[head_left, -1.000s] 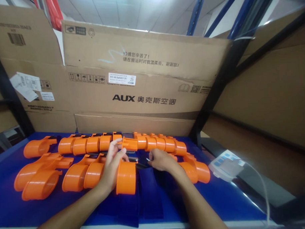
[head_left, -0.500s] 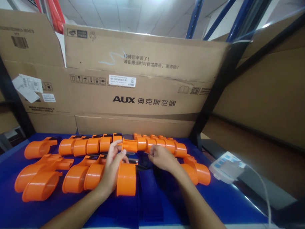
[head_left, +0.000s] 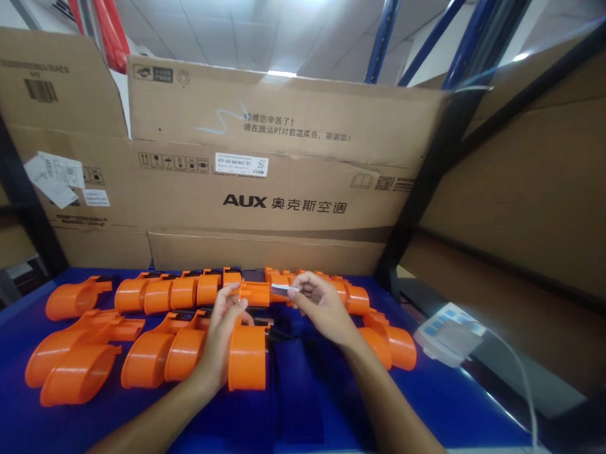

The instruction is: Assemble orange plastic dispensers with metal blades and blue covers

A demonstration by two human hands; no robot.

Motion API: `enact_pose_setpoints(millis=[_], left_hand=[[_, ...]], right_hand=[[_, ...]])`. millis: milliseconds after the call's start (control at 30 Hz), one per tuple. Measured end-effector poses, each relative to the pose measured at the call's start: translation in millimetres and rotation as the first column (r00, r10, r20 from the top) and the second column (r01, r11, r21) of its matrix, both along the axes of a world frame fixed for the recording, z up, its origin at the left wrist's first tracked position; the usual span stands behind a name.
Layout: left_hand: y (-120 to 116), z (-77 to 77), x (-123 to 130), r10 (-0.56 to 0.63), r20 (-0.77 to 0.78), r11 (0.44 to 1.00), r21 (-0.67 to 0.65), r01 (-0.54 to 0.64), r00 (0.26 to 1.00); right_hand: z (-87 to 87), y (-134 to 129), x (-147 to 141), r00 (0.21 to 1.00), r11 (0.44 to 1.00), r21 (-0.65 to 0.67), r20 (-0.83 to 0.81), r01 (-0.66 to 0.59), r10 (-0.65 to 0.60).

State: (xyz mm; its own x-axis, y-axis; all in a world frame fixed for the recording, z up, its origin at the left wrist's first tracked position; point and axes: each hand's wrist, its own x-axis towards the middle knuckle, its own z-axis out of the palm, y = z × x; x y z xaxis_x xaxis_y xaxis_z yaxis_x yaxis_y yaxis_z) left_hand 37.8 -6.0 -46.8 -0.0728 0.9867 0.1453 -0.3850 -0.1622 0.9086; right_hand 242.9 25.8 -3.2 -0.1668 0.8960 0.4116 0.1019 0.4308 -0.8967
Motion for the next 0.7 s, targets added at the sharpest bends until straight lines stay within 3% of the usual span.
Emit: enact_pose_setpoints(millis=[267,700], left_hand=[[0.6,1.9,0.3,0.022,0.002,1.0,-0.009,-0.022,1.0],[0.5,0.0,0.6,-0.001,0.033,1.0,0.013,0.001,0.999]], right_hand=[[-10.7,8.3,-5.5,0.99,0.998,-0.01,-0.123,0.069,-0.07],[-11.0,6.9,-7.1,0.992,0.997,0.002,-0.099,0.074,-0.074]])
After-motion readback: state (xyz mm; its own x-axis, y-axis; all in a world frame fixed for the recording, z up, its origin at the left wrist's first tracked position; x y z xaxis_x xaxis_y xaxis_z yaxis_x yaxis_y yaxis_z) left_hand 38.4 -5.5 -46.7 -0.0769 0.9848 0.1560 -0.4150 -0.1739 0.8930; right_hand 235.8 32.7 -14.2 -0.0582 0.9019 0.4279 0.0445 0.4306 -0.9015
